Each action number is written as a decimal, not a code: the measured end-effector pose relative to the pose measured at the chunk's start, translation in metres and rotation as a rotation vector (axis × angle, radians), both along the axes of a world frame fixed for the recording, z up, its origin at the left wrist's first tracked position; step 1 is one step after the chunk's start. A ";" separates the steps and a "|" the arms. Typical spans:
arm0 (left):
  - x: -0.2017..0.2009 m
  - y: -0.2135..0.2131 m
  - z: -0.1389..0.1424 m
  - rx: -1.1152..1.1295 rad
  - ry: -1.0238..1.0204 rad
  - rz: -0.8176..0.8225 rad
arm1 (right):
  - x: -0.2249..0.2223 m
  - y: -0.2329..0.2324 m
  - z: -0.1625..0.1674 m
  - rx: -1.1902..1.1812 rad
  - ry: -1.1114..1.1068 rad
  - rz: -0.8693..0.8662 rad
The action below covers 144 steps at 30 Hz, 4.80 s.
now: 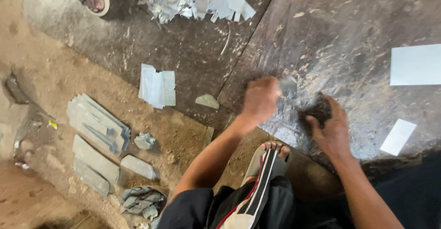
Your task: The person sits on the floor cutting thin galvanized metal sheets into small rectangular pieces with hand shears. They trim edges off larger strips, cut the strips into smaller pieces, and set the finished pieces aside while offcuts accumulate in a pile.
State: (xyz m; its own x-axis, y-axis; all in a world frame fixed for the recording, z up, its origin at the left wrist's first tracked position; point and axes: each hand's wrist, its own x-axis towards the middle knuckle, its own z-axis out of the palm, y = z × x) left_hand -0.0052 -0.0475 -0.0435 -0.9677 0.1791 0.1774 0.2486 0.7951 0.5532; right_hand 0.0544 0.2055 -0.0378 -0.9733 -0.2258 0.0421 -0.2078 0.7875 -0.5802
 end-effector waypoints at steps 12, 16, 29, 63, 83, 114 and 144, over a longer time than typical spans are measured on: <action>0.017 -0.224 -0.033 -0.222 -0.099 0.445 | 0.023 0.043 -0.005 -0.319 -0.392 -0.386; 0.034 -0.220 -0.057 -0.370 0.200 0.320 | 0.020 0.100 -0.002 -0.149 -0.015 -0.554; 0.037 -0.125 0.019 -0.123 0.063 0.602 | 0.042 0.176 -0.019 0.302 -0.091 -0.810; 0.081 -0.018 0.017 1.323 -0.723 0.740 | -0.250 0.155 0.009 0.184 -0.149 0.328; 0.018 -0.047 0.004 0.896 -0.629 0.426 | -0.158 -0.055 0.008 -0.007 -0.389 0.362; 0.014 -0.012 0.027 0.649 -0.546 0.390 | -0.146 -0.057 0.002 -0.031 -0.353 0.312; 0.004 0.001 -0.086 1.321 -0.764 0.194 | 0.416 0.242 0.013 0.014 -0.478 -1.511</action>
State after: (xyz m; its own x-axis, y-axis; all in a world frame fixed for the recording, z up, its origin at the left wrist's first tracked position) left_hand -0.0013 -0.0461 -0.1293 -0.8877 0.1628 -0.4307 -0.4598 -0.3638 0.8101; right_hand 0.4707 0.4474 -0.0250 -0.2147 0.9247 -0.3144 0.9313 0.0968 -0.3511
